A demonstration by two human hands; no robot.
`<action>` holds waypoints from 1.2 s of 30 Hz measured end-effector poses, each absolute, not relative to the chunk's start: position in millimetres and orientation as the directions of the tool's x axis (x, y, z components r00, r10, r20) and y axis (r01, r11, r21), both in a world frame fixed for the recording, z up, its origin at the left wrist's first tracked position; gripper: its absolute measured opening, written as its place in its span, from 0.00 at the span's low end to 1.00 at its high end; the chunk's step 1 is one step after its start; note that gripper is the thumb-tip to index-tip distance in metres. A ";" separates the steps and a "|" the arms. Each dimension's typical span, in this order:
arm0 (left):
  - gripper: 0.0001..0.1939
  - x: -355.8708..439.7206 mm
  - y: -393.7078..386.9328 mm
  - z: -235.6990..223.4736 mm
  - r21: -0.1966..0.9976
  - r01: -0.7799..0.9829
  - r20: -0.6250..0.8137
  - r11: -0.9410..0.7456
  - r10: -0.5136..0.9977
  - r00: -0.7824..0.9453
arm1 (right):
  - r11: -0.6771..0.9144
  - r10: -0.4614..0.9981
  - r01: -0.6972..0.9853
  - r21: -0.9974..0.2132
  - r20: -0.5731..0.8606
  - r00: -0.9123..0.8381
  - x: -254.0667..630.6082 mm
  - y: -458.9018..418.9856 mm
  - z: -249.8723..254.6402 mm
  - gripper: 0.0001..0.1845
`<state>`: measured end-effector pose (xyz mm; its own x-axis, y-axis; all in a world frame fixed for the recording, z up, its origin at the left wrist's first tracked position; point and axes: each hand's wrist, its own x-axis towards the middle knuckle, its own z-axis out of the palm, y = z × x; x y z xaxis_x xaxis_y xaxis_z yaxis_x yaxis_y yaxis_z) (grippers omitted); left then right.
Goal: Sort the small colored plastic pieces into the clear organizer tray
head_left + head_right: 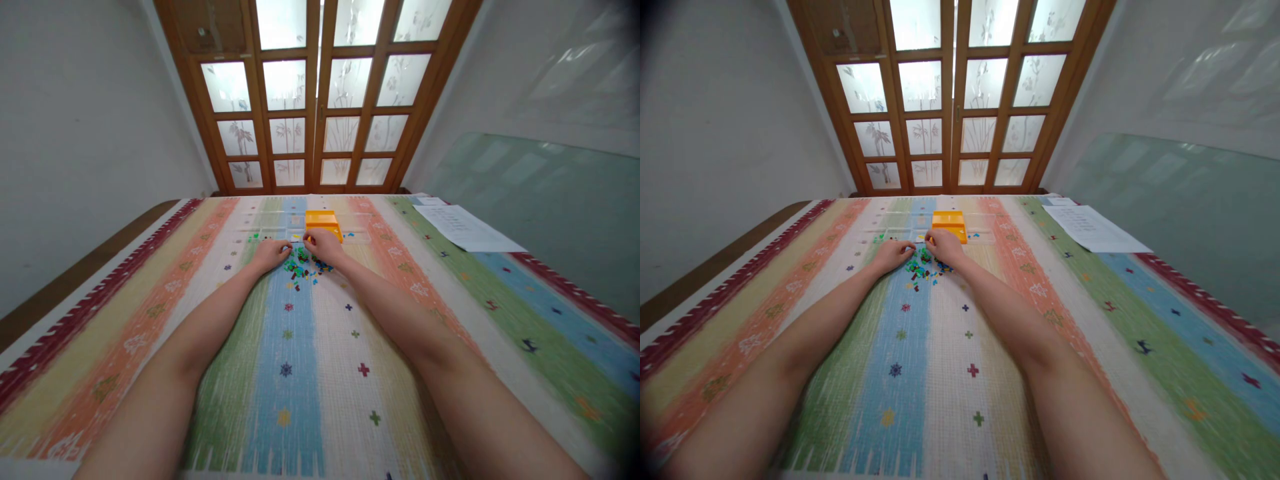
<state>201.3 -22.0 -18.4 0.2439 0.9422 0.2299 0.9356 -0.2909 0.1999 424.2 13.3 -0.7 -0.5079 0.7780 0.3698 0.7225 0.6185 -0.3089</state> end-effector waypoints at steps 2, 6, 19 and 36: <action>0.17 201.7 -22.9 -18.4 0.200 0.933 0.233 -0.298 0.940 0.251 | 0.593 0.792 0.741 -0.316 0.394 -0.466 422.7 20.5 1.0 0.10; 0.17 201.3 -23.5 -19.4 0.203 0.930 0.234 -0.306 0.938 0.257 | 0.543 0.822 0.780 -0.310 0.386 -0.418 414.8 35.6 4.1 0.10; 0.17 200.8 -24.0 -19.3 0.211 0.923 0.233 -0.322 0.934 0.272 | 0.592 0.795 0.737 -0.327 0.386 -0.467 407.6 46.7 5.0 0.13; 0.17 200.7 -25.0 -19.5 0.215 0.929 0.206 -0.302 0.944 0.259 | 0.874 0.445 0.365 -0.321 0.225 -0.867 429.4 4.9 -10.4 0.07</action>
